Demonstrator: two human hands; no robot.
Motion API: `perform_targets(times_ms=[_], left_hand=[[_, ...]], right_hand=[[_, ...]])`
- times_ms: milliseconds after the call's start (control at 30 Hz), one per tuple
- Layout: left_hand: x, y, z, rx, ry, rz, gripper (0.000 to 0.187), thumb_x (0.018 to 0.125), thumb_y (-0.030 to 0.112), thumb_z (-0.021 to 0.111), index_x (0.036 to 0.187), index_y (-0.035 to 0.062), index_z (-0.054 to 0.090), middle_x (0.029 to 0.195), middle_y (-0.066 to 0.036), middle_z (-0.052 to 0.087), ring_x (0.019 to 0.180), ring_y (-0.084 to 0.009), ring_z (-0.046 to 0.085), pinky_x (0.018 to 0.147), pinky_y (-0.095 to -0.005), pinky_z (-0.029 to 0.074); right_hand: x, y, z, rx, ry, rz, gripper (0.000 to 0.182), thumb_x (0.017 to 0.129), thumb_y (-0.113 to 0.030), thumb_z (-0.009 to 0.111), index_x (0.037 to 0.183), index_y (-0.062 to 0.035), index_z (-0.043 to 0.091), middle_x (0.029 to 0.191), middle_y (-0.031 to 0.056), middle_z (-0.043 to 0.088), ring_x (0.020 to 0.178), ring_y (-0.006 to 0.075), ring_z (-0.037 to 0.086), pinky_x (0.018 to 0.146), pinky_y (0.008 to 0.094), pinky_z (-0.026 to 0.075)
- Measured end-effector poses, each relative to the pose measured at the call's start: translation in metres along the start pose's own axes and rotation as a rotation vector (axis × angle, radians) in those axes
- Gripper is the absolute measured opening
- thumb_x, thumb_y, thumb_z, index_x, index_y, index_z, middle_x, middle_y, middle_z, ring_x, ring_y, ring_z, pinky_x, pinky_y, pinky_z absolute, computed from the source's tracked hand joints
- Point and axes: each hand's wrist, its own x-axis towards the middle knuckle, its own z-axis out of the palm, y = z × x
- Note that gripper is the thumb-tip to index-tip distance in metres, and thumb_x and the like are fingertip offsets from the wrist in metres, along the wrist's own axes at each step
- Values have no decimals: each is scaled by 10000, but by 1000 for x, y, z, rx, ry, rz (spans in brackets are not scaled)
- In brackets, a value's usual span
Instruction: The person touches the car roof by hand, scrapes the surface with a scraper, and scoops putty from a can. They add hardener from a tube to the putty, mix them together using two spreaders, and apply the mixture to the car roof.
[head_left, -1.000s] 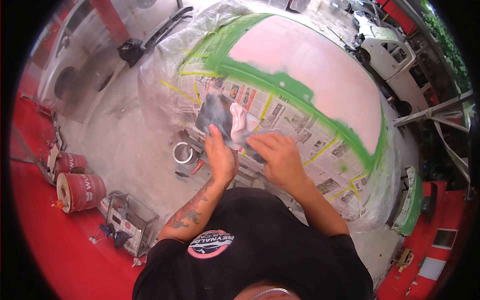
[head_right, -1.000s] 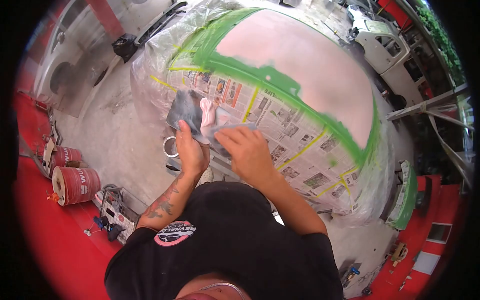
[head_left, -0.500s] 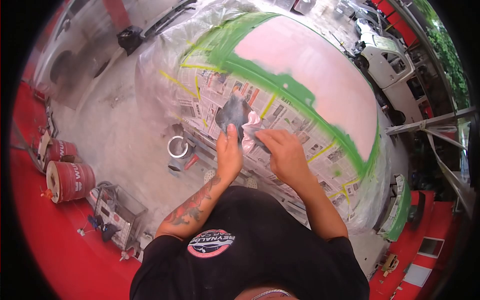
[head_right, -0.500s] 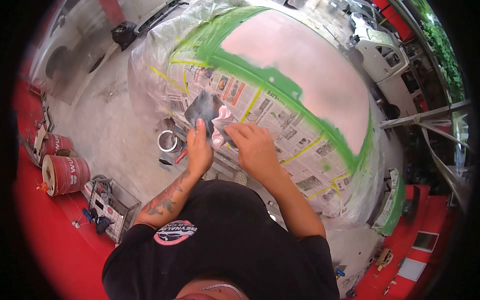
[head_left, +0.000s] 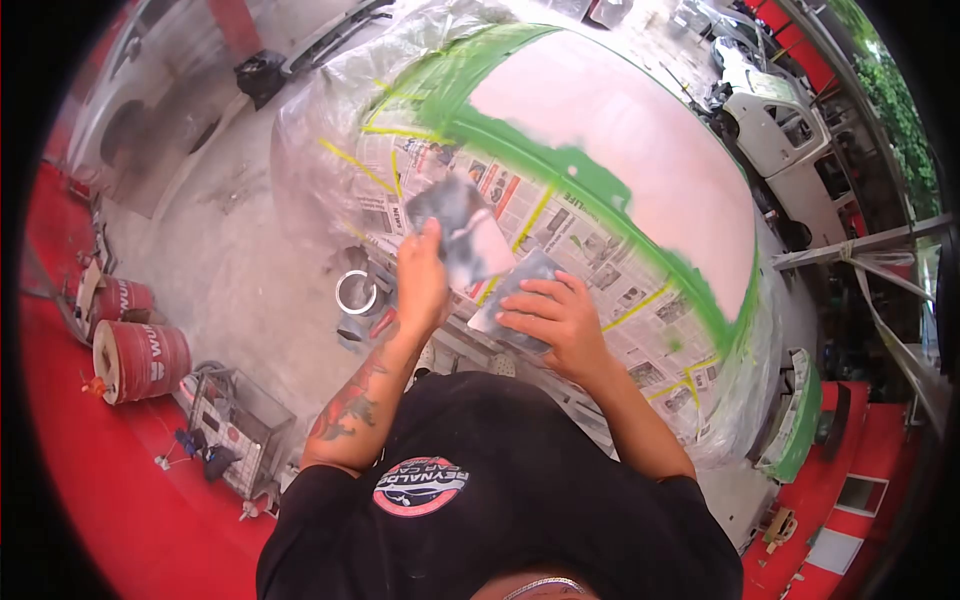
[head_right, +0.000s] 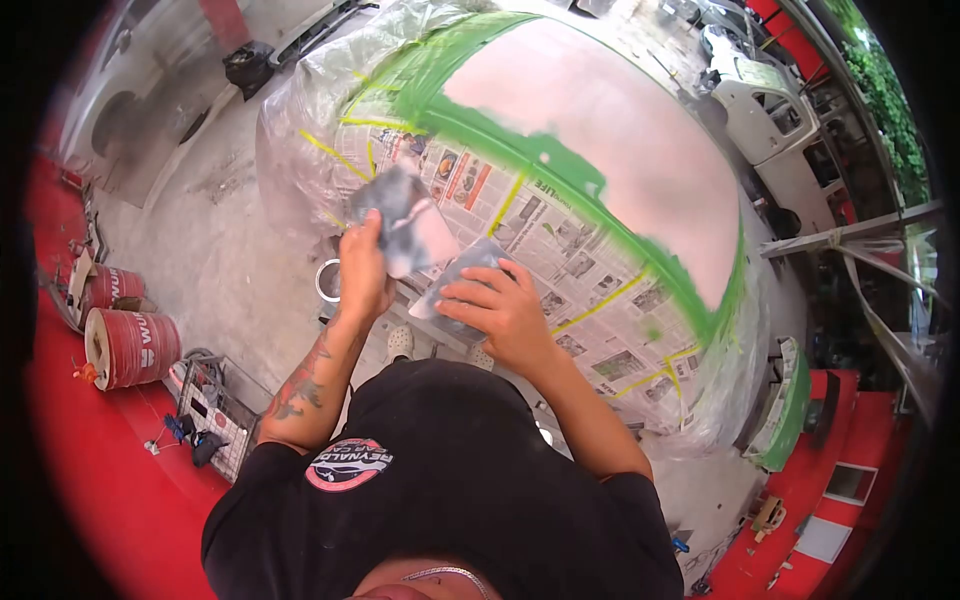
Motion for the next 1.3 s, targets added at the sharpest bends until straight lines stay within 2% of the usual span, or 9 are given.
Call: perform_targets(times_ms=[67,267,433,633,733,833,1000,1233,1300], left_hand=[[9,7,-5,-436,56,-10,361,1005,266,397,1208,-10,512,1102,-125,634,1015,-260,639,879,-471,529],[-12,12,18,-685,-11,-301,425,1007,302,359,1258,-14,493,1193,-153,597,1072,-268,609,906,-450,510],[-28,4,11,-599,-62,-207,436,1014,298,359,1272,-38,459,1209,-177,585,1082,-298,601,931,-442,502],[-24,-5,8,-392,-71,113,444,1011,319,425,1253,-52,453,1175,-164,587,1040,-240,615,906,-393,512],[-23,1,3,-330,-57,153,448,1006,334,446,1241,-47,464,1153,-147,594,1012,-213,617,887,-361,512],[-19,1,-2,-236,-118,120,462,1004,359,452,1232,-42,484,1125,-124,603,989,-180,604,881,-335,494],[-21,5,-6,386,-242,185,427,1018,365,414,1051,-22,592,835,-17,575,758,-108,468,711,-278,412],[-15,-15,-17,470,-23,155,412,1012,341,429,890,-13,603,737,-6,528,705,-104,436,648,-283,396],[-8,-21,-20,70,92,80,370,1010,311,432,983,-14,607,840,-61,609,769,-146,559,719,-311,468]], right_hand=[[-2,-4,-7,8,28,-11,539,578,7,652,1077,-197,682,1133,-44,652,1136,218,551,1018,485,321],[31,-30,-20,459,564,-94,596,655,104,586,1198,-139,617,1300,100,535,1168,294,540,982,470,403],[0,39,5,36,-73,179,669,690,146,503,1296,-134,544,1365,165,427,1150,347,541,943,401,461],[11,9,0,1394,585,533,335,904,-52,559,1227,34,541,1075,118,643,986,126,605,861,281,481],[11,0,-12,442,-101,462,373,852,-3,551,1224,16,555,1099,143,646,928,215,628,800,351,496],[22,12,-23,11,15,322,445,751,50,546,1177,-56,618,1099,125,646,910,270,616,779,363,484],[59,14,-48,-160,166,46,505,641,55,542,1086,-136,685,1103,42,663,977,261,601,829,389,446],[45,-3,-14,87,-68,-135,401,649,25,591,985,-158,712,1048,-29,680,1015,200,594,906,380,411],[35,-9,-16,145,-117,-116,522,560,69,543,1022,-114,702,1092,-4,682,1069,230,590,894,408,427]])
